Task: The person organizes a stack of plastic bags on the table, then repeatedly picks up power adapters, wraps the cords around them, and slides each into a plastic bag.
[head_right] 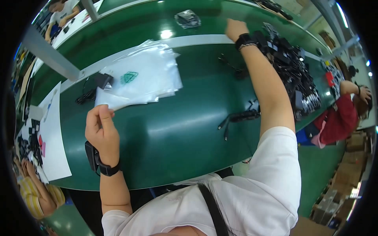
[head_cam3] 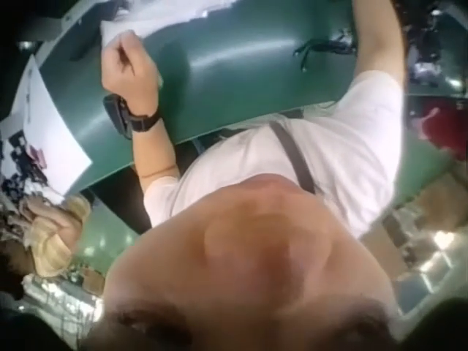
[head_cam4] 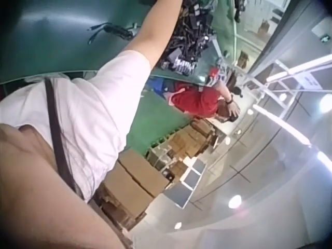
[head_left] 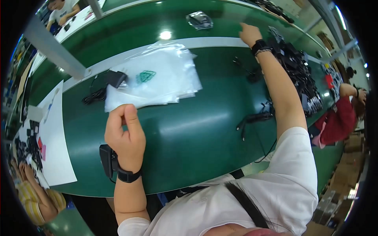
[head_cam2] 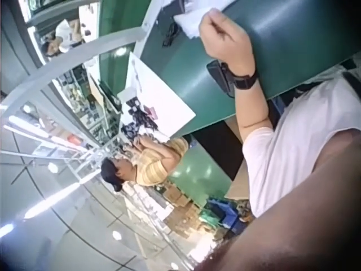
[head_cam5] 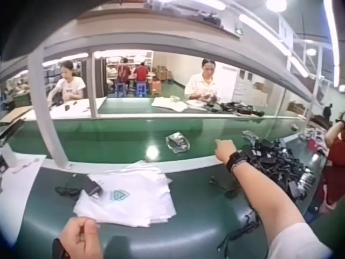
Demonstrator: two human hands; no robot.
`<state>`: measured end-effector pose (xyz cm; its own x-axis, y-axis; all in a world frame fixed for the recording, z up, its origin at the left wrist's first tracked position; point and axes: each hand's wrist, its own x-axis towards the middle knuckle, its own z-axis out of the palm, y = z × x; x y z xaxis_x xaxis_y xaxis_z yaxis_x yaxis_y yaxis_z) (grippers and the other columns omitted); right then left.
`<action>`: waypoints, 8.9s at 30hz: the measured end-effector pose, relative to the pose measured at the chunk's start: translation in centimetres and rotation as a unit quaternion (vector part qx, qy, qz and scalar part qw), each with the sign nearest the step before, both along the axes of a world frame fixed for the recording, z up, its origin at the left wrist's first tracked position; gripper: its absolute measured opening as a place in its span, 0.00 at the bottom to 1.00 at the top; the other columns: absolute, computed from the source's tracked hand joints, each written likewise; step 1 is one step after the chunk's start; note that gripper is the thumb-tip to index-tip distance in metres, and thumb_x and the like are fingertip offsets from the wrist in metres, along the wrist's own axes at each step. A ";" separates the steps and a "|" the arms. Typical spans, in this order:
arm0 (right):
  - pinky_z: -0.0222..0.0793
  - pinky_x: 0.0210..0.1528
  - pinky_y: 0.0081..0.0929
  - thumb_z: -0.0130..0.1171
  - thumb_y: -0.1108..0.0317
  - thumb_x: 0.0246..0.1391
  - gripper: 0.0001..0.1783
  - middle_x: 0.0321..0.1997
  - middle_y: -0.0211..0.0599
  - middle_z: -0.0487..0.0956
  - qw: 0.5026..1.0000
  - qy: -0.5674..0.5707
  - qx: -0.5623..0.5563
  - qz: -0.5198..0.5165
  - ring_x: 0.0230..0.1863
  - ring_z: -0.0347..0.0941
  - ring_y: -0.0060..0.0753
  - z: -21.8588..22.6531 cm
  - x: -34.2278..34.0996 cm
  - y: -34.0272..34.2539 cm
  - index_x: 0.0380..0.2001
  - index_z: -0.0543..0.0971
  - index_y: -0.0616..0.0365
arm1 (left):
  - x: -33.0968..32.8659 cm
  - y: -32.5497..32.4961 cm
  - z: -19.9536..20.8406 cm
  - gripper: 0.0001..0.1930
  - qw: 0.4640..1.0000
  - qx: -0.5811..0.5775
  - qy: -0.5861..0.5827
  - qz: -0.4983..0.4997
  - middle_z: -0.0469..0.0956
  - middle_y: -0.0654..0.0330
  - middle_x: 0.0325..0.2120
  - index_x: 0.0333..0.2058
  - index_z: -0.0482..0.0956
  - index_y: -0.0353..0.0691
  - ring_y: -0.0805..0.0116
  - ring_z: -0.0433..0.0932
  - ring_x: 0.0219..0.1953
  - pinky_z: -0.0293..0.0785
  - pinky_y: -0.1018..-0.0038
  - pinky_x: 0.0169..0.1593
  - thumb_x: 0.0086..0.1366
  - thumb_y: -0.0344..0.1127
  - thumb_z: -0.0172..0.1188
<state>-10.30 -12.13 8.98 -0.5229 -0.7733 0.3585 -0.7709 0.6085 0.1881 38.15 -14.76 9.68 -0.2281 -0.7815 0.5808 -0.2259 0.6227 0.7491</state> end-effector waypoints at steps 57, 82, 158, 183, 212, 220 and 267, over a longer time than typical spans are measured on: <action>0.62 0.39 0.14 0.54 0.73 0.53 0.18 0.40 0.27 0.71 0.586 -0.677 -0.284 0.342 0.38 0.66 0.16 -0.2 28.5 6.6 0.49 0.70 0.64 | -5.0 3.0 1.0 0.21 0.837 0.413 0.217 -0.287 0.70 0.62 0.31 0.41 0.64 0.34 0.76 0.70 0.31 0.70 0.79 0.33 0.54 0.35 0.64; 0.63 0.49 0.21 0.49 0.75 0.53 0.29 0.49 0.39 0.71 0.682 -0.615 -0.175 0.355 0.47 0.68 0.25 -0.4 30.7 7.7 0.59 0.59 0.59 | -4.5 3.2 -1.2 0.26 0.847 0.367 0.267 -0.278 0.71 0.62 0.36 0.44 0.64 0.36 0.76 0.71 0.37 0.71 0.78 0.41 0.46 0.26 0.67; 0.68 0.41 0.29 0.59 0.61 0.48 0.29 0.39 0.49 0.76 0.762 -0.440 -0.407 0.246 0.39 0.74 0.40 -4.8 20.8 9.4 0.48 0.65 0.69 | -15.1 -6.8 -1.9 0.10 0.869 -0.061 -0.490 -0.021 0.75 0.39 0.25 0.20 0.77 0.30 0.42 0.74 0.31 0.71 0.59 0.36 0.45 0.34 0.54; 0.64 0.31 0.19 0.54 0.59 0.55 0.15 0.28 0.28 0.71 0.555 -0.712 -0.373 0.214 0.25 0.66 0.19 -2.2 22.4 9.7 0.36 0.71 0.60 | -8.4 -5.6 -1.2 0.22 0.965 0.204 -0.150 -0.068 0.65 0.64 0.10 0.09 0.65 0.37 0.76 0.58 0.13 0.58 0.76 0.18 0.45 0.42 0.69; 0.68 0.34 0.19 0.57 0.61 0.52 0.18 0.32 0.31 0.72 0.320 -0.842 -0.347 0.262 0.30 0.68 0.21 -0.6 26.3 4.5 0.40 0.69 0.62 | -8.3 0.3 -0.9 0.12 0.979 0.090 -0.140 -0.117 0.70 0.64 0.13 0.21 0.72 0.34 0.77 0.66 0.18 0.64 0.79 0.22 0.47 0.32 0.67; 0.67 0.47 0.34 0.65 0.64 0.43 0.35 0.48 0.51 0.69 0.783 -0.385 -0.284 0.398 0.46 0.70 0.50 -0.2 27.0 7.4 0.52 0.60 0.61 | -6.6 -1.8 -0.2 0.13 0.897 0.396 0.095 -0.171 0.66 0.70 0.13 0.29 0.75 0.35 0.83 0.61 0.13 0.53 0.84 0.15 0.59 0.41 0.58; 0.66 0.37 0.25 0.48 0.66 0.52 0.20 0.34 0.39 0.72 0.696 -0.553 -0.287 0.357 0.33 0.67 0.28 0.0 32.4 3.7 0.47 0.67 0.66 | -6.3 -1.1 -1.3 0.22 0.799 0.409 0.297 -0.326 0.74 0.61 0.34 0.41 0.72 0.35 0.75 0.71 0.37 0.70 0.77 0.41 0.59 0.50 0.56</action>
<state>22.09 -8.42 8.94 -0.2802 -0.8733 0.3986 -0.3948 -0.2737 -0.8771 31.85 -15.84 8.42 -0.6157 -0.7824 0.0936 0.4928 -0.2897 0.8205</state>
